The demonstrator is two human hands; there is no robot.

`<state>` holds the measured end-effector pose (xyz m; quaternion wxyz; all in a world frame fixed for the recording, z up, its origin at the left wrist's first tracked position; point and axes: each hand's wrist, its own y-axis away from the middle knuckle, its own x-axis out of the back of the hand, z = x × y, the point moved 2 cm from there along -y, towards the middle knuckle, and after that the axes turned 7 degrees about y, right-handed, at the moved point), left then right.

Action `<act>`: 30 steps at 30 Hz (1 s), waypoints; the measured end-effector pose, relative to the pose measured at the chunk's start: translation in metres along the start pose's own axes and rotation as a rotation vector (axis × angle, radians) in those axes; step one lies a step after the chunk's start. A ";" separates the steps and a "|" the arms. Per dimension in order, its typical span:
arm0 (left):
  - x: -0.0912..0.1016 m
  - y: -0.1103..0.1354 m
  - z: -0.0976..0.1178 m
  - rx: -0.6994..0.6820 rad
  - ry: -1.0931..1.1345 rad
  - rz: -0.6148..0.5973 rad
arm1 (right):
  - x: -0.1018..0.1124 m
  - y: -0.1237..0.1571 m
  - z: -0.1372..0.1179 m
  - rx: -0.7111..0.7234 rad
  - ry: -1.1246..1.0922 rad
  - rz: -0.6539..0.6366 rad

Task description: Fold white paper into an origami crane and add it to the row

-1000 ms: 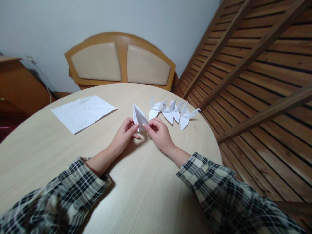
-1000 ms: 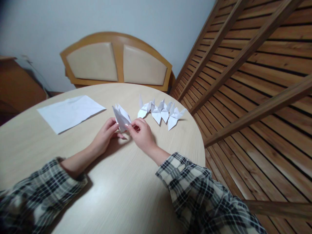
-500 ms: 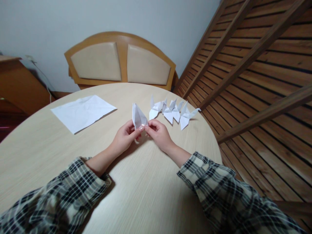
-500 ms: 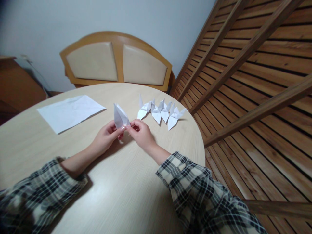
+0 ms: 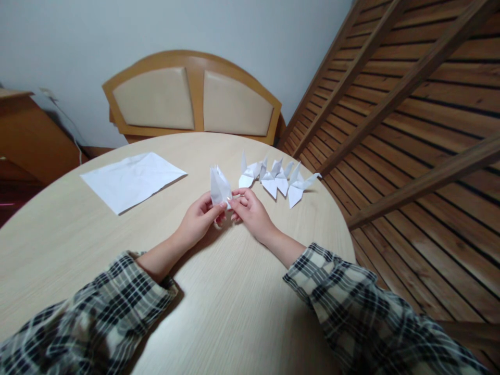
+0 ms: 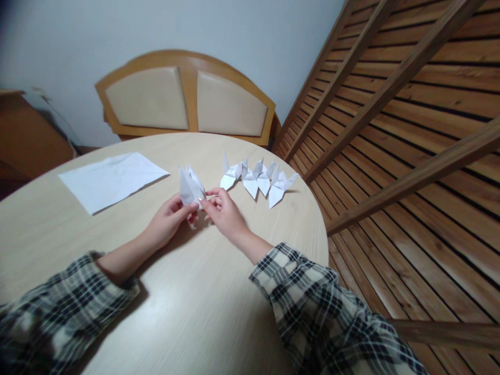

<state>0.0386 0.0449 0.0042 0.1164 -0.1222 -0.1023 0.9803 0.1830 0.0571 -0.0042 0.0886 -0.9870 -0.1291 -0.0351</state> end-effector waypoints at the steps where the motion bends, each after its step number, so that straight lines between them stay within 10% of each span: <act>1: 0.000 0.000 0.000 -0.001 -0.003 -0.010 | -0.001 0.000 0.000 -0.002 0.016 -0.016; 30: 0.000 0.003 0.000 0.098 -0.014 -0.047 | -0.003 0.011 -0.009 0.012 0.055 -0.111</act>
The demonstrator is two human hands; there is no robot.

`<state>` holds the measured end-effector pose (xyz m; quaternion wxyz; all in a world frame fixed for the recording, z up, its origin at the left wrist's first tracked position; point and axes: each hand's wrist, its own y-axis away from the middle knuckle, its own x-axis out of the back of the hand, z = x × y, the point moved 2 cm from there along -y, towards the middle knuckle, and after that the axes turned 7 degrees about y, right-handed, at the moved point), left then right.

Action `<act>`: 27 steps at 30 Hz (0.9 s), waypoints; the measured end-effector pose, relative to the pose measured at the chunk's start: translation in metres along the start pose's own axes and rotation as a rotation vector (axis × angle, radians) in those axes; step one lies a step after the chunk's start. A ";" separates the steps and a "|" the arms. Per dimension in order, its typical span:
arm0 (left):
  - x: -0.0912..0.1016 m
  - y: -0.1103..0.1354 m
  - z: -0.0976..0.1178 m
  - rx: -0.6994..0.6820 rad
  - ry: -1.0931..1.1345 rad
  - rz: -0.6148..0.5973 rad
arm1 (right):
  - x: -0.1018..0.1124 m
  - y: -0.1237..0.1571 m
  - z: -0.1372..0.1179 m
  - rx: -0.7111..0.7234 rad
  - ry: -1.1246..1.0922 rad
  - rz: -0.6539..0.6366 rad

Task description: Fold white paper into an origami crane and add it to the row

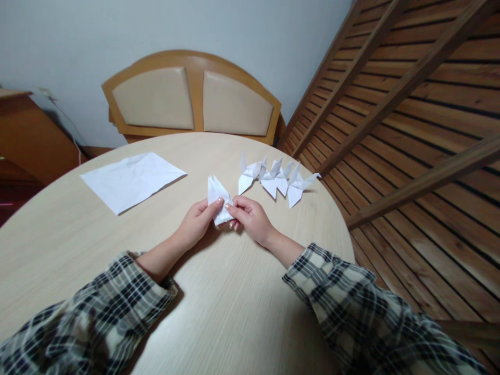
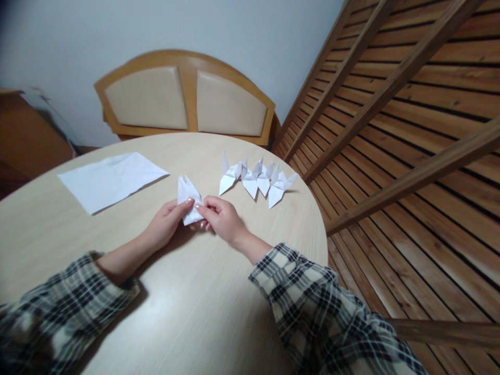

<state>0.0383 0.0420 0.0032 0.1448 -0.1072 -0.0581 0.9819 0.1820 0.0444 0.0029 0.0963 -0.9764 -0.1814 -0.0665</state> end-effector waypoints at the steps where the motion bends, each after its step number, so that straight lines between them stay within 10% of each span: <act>1: 0.000 0.000 0.000 0.001 -0.002 -0.004 | 0.000 0.000 0.000 -0.002 0.007 0.006; 27: 0.000 -0.001 0.005 -0.009 -0.022 0.040 | 0.002 -0.001 -0.006 0.147 0.133 0.029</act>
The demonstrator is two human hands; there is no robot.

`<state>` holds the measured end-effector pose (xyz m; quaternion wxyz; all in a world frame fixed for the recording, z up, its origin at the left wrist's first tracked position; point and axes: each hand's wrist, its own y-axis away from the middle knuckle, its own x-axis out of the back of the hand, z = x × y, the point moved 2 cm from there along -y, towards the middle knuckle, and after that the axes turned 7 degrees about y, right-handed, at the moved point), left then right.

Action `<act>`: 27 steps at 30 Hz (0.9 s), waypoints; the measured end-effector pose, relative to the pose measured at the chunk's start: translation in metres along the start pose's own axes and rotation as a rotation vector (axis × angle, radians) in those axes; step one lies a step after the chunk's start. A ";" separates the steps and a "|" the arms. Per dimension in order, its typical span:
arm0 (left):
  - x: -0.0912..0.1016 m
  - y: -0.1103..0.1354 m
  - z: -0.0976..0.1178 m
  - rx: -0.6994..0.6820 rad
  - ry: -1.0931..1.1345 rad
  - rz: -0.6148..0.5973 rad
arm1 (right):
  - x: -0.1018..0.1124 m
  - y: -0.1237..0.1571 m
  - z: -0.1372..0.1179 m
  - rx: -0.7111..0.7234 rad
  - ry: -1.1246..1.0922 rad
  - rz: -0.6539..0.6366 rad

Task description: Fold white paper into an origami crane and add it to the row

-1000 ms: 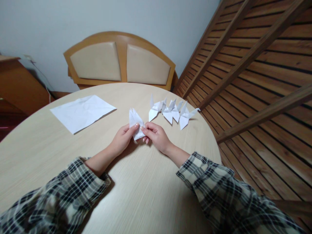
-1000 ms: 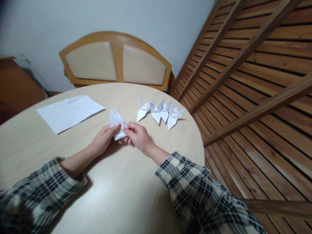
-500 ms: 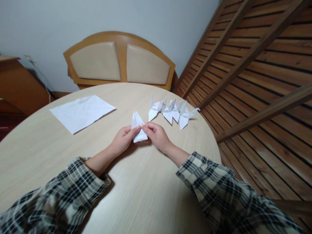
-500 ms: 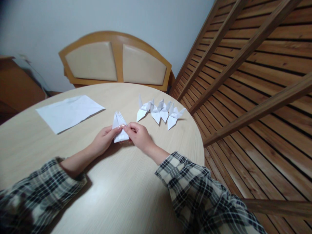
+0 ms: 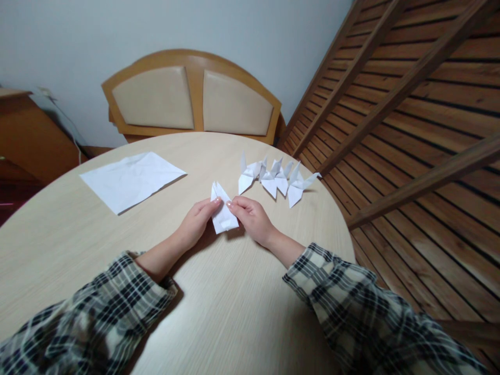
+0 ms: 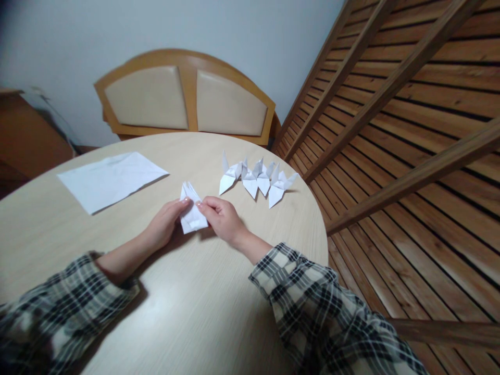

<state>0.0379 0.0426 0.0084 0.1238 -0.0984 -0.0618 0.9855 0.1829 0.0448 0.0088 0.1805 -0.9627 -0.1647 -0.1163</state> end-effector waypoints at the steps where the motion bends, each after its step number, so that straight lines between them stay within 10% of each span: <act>1: 0.000 0.000 0.000 0.001 0.025 0.012 | 0.000 0.000 0.000 0.001 -0.004 -0.006; 27: -0.001 0.001 -0.003 0.028 -0.117 -0.045 | 0.000 -0.001 0.002 0.012 0.101 0.013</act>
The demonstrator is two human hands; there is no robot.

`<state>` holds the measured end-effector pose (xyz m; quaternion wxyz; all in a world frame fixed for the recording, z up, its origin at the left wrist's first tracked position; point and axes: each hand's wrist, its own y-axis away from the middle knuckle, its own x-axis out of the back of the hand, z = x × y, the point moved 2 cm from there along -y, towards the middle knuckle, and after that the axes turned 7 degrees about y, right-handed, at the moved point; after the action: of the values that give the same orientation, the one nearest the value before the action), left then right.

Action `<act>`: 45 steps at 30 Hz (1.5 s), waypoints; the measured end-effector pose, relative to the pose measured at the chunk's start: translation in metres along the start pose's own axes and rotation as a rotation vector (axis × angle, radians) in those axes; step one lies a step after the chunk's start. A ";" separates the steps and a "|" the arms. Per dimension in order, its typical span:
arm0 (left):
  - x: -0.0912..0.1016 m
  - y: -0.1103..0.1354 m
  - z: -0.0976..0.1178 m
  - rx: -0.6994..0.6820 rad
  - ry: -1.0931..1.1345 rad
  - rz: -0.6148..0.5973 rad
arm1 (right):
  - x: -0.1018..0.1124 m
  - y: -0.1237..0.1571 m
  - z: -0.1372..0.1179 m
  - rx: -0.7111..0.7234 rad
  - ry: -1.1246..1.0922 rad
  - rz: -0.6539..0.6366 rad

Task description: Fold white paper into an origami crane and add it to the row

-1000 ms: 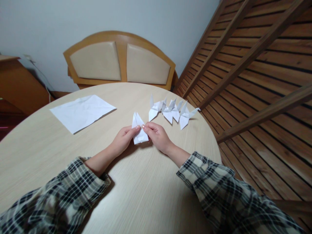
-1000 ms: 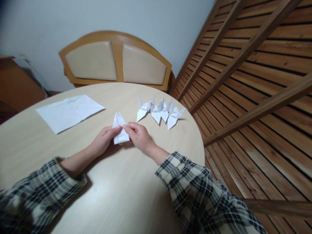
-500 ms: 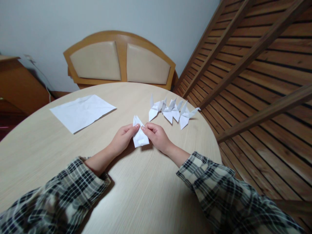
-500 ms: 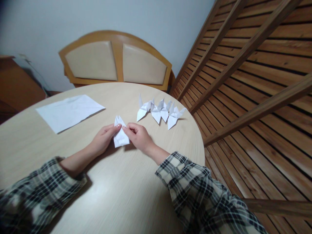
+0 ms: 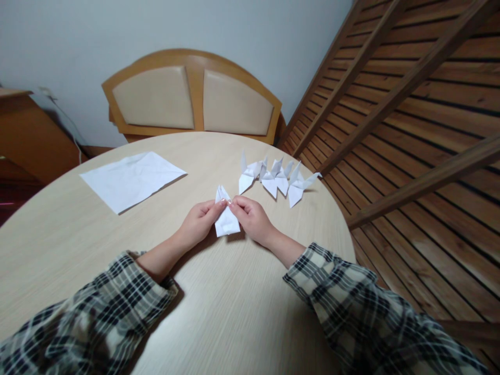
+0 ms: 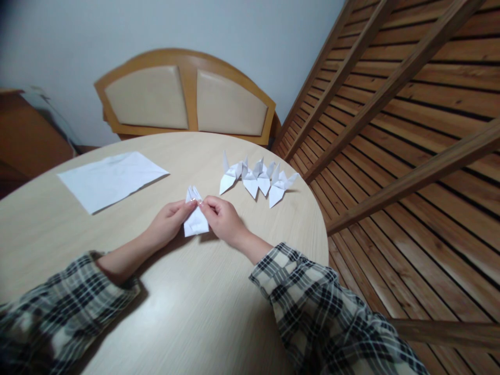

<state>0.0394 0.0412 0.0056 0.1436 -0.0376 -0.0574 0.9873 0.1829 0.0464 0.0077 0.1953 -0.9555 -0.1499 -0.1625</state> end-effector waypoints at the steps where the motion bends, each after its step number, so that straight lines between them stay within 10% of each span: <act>1: 0.000 0.000 -0.001 -0.002 -0.008 -0.001 | 0.000 0.000 0.000 0.005 -0.003 0.002; 22: 0.002 -0.001 -0.002 0.012 0.072 0.078 | -0.001 0.002 0.003 -0.045 -0.002 -0.058; 37: 0.009 -0.004 0.001 -0.104 0.103 0.346 | -0.002 0.004 0.001 -0.125 0.004 -0.117; 45: 0.007 -0.005 -0.003 -0.025 0.053 0.194 | -0.001 0.002 0.005 -0.095 0.043 0.017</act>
<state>0.0339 0.0481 0.0032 0.0485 -0.0710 -0.0617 0.9944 0.1840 0.0470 0.0026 0.1541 -0.9612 -0.1298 -0.1884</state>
